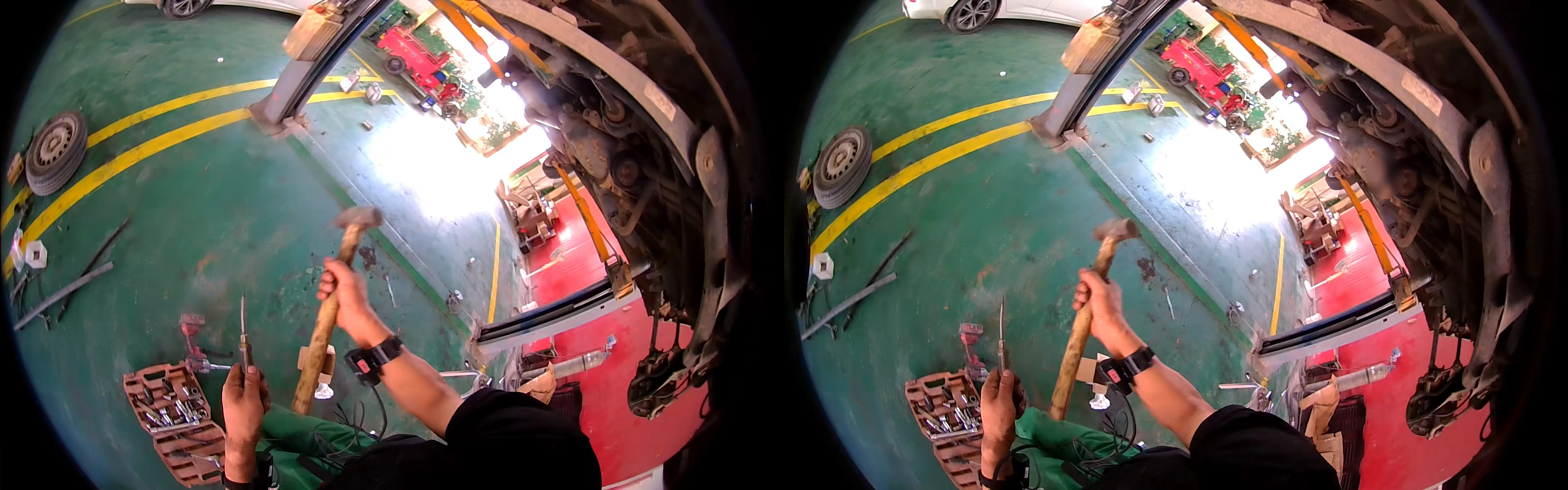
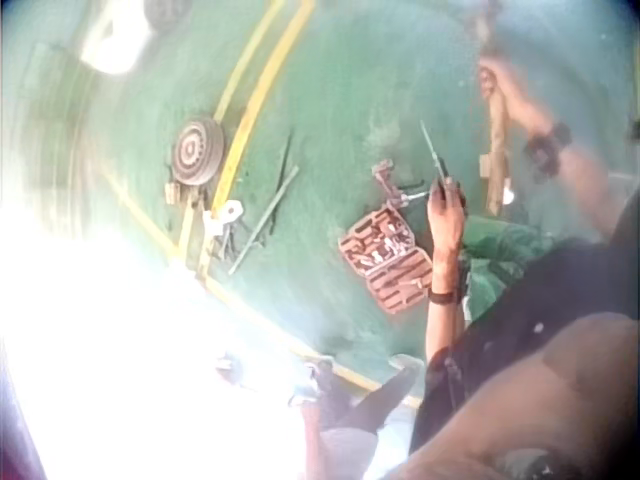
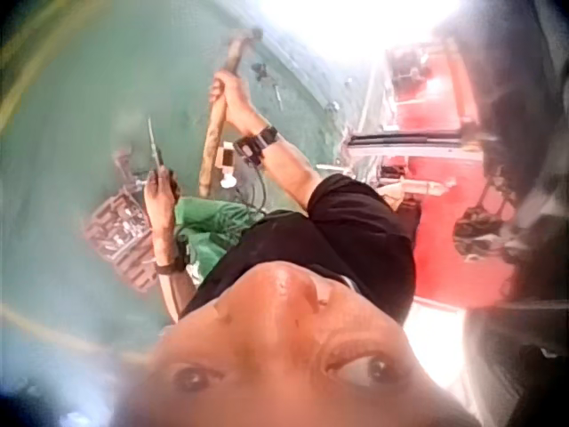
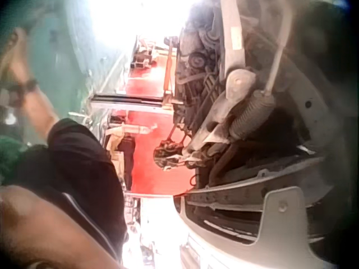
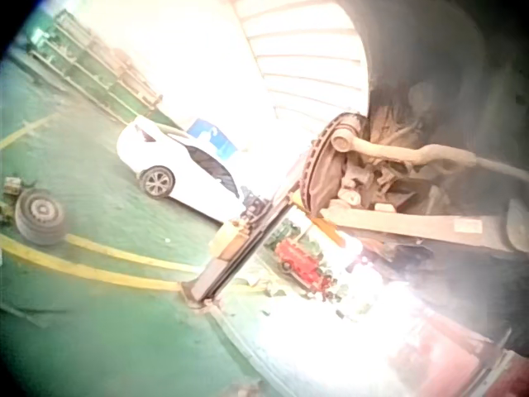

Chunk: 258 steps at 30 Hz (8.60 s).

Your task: The person strikes a vehicle component with a hammer and a screwdriver, then uses an impact wrench to remove bolts from the suspension assembly while handling small parts from a tool case.

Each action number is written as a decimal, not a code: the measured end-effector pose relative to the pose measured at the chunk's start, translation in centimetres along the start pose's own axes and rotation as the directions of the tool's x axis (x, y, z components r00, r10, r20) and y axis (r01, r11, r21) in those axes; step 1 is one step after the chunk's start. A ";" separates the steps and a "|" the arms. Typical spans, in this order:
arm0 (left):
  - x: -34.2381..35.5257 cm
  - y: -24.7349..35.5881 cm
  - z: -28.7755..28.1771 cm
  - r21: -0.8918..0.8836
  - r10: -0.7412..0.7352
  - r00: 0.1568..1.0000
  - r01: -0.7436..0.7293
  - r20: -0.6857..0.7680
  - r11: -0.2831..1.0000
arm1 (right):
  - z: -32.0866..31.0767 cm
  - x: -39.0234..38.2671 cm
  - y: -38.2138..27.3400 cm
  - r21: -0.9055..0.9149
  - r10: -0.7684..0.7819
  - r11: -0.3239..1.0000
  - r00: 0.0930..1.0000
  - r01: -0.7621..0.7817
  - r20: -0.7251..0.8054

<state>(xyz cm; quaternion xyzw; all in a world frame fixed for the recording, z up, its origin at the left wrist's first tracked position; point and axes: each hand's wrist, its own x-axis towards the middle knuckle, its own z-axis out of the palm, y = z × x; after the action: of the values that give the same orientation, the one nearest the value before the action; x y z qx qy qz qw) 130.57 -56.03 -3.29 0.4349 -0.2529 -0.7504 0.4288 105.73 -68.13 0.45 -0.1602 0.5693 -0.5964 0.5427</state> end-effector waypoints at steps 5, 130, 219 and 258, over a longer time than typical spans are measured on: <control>2.6 8.1 3.7 -0.009 0.167 0.975 -0.167 0.149 0.986 | 1.1 -1.9 -8.3 -0.091 -0.430 0.899 0.903 0.429 0.010; 14.0 44.5 24.5 0.355 -0.236 -0.277 0.543 0.931 0.761 | 31.6 -15.6 -12.5 -0.478 -0.859 0.396 0.133 0.784 -0.494; 10.5 43.4 27.5 -0.001 0.120 -0.213 0.487 0.970 0.874 | 31.1 -18.7 -16.8 -0.588 -0.900 0.347 0.083 0.731 -0.429; 14.7 42.3 28.6 0.115 -0.024 -0.206 0.445 0.978 0.888 | 31.6 -14.7 -24.8 -0.670 -0.847 0.332 -0.103 0.664 -0.522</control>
<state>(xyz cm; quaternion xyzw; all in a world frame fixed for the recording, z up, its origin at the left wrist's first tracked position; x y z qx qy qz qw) 119.90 -89.85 36.31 -0.3096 -0.2904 -0.9054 -0.0092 125.07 -77.80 37.43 -0.1988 0.6016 -0.7262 -0.2668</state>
